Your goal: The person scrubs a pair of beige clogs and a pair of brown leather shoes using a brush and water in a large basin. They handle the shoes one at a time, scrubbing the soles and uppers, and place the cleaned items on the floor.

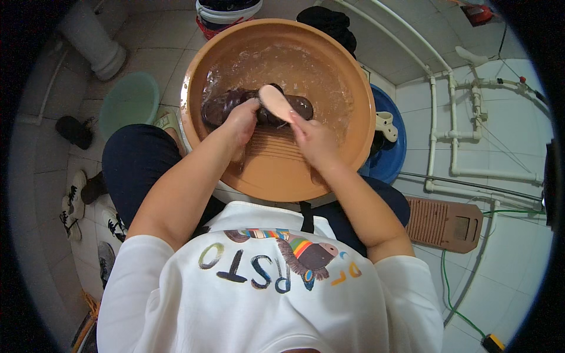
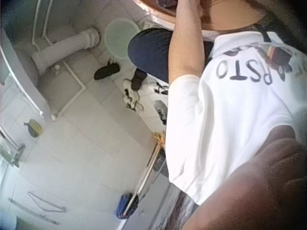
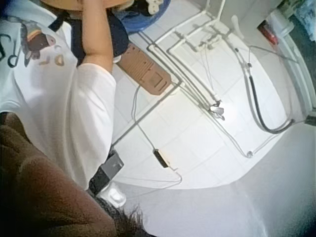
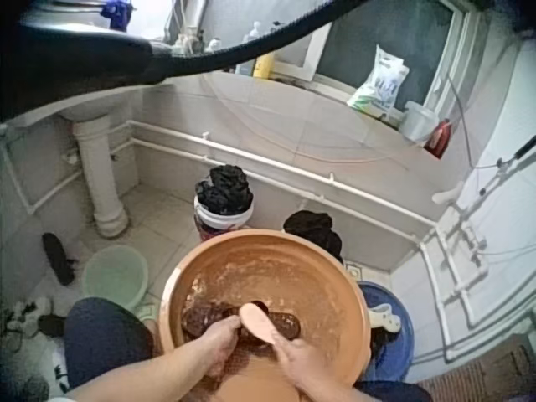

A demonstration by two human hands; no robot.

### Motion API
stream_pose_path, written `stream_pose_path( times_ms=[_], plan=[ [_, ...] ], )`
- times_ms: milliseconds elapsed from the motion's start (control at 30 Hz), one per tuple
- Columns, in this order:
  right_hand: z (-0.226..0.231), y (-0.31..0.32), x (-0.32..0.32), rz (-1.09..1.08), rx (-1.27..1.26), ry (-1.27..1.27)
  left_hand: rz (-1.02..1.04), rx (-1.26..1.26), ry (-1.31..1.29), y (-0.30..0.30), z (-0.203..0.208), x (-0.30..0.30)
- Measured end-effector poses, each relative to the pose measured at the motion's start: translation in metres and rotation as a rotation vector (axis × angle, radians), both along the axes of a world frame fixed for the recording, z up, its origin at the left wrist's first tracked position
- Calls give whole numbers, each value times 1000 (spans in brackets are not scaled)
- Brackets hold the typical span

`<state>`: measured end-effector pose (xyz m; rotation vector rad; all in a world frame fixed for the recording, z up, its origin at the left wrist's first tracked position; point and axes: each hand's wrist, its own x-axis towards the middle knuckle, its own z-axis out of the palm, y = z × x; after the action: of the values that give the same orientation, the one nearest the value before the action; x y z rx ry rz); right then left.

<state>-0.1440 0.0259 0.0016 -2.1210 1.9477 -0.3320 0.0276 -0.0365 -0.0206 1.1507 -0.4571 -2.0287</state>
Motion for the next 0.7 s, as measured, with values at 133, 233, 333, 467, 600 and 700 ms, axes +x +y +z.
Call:
stream_pose_path(
  times_ms=[133, 233, 333, 467, 600, 700],
  plan=[
    [-49, -26, -95, -193, -3, 0, -77, -150, -13, -10, -38, 2],
    [-54, -32, -113, -288, 4, -22, -118, -313, -602, 0, -17, -3],
    [-42, -23, -95, -285, 225, 167, -578, -517, -1126, -13, 10, 12],
    [-64, -18, -103, -276, 329, 175, -393, -1133, -1449, -13, 27, 37],
    [-44, -21, -89, -428, 272, 147, -568, -1012, -1636, -12, -10, 46],
    [-50, -25, -100, -448, 102, 45, -768, -789, -1540, -7, 7, 33]
  ],
)
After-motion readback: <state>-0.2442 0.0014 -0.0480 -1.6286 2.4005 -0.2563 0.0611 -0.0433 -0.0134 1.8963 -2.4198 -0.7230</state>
